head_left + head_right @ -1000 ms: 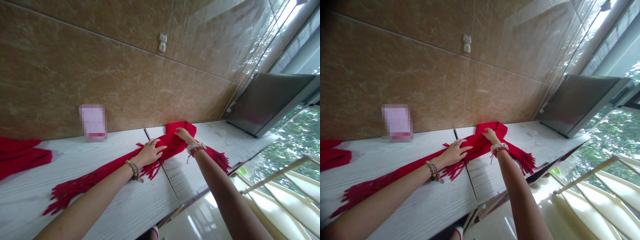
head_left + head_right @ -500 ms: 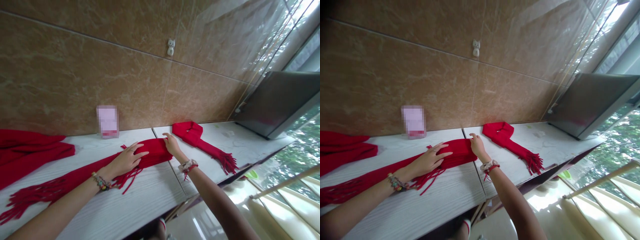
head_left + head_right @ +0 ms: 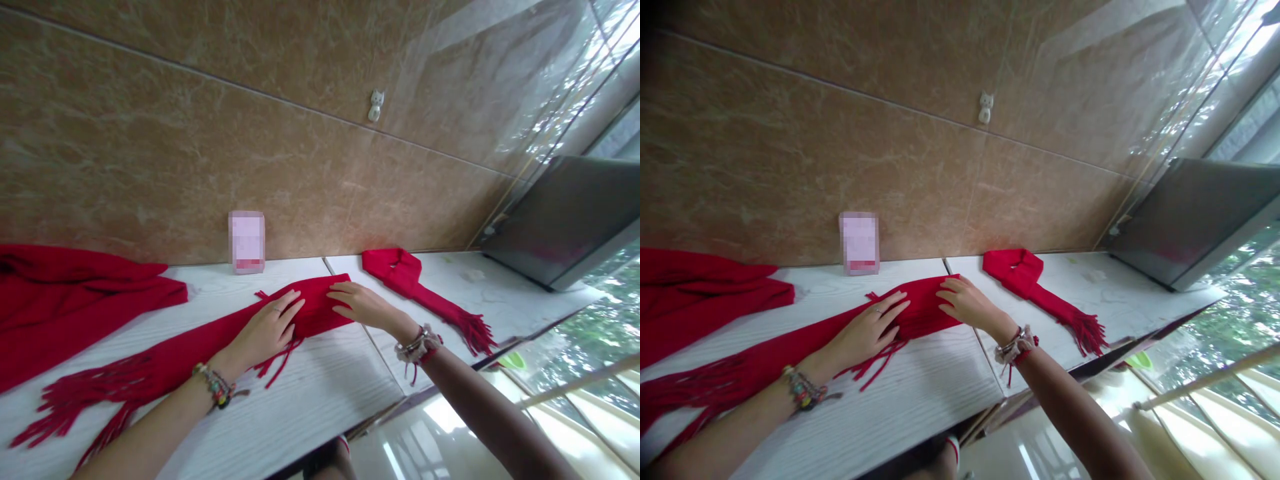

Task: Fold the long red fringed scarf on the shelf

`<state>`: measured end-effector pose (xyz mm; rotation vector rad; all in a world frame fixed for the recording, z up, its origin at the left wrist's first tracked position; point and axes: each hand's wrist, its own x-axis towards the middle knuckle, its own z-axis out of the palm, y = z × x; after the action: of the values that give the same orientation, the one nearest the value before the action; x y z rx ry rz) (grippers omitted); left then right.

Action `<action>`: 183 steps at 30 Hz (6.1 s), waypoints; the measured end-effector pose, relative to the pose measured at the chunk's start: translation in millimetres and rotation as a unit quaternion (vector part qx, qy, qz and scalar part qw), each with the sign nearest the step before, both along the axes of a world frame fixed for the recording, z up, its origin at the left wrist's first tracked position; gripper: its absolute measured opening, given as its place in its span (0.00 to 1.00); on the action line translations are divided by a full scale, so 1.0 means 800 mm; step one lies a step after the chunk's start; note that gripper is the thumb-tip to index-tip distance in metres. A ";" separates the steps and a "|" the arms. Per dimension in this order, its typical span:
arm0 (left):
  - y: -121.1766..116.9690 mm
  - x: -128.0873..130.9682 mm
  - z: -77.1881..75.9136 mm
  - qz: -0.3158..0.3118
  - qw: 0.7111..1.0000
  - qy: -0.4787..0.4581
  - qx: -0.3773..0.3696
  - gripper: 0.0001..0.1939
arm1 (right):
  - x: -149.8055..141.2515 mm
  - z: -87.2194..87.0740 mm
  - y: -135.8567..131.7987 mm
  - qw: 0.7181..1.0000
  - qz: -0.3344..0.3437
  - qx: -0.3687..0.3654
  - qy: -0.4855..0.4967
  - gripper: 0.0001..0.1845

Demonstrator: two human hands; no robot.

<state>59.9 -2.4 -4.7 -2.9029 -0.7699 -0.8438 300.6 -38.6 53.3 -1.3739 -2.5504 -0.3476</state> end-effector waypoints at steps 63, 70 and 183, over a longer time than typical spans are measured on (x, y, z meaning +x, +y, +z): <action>0.003 -0.012 -0.003 0.127 0.982 0.125 -0.064 0.34 | 0.013 -0.025 -0.013 0.989 -0.026 -0.118 0.085 0.25; 0.011 -0.025 0.001 0.161 0.958 0.189 -0.142 0.38 | 0.036 -0.041 -0.023 0.983 -0.064 -0.157 0.072 0.29; -0.037 -0.154 0.077 0.369 0.810 0.386 -0.242 0.38 | -0.138 -0.043 0.015 0.988 0.077 0.015 -0.131 0.15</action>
<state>-63.4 -32.2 56.7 -2.4513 -1.9254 0.6513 190.5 -26.9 19.1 -1.1808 -2.8282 -0.5696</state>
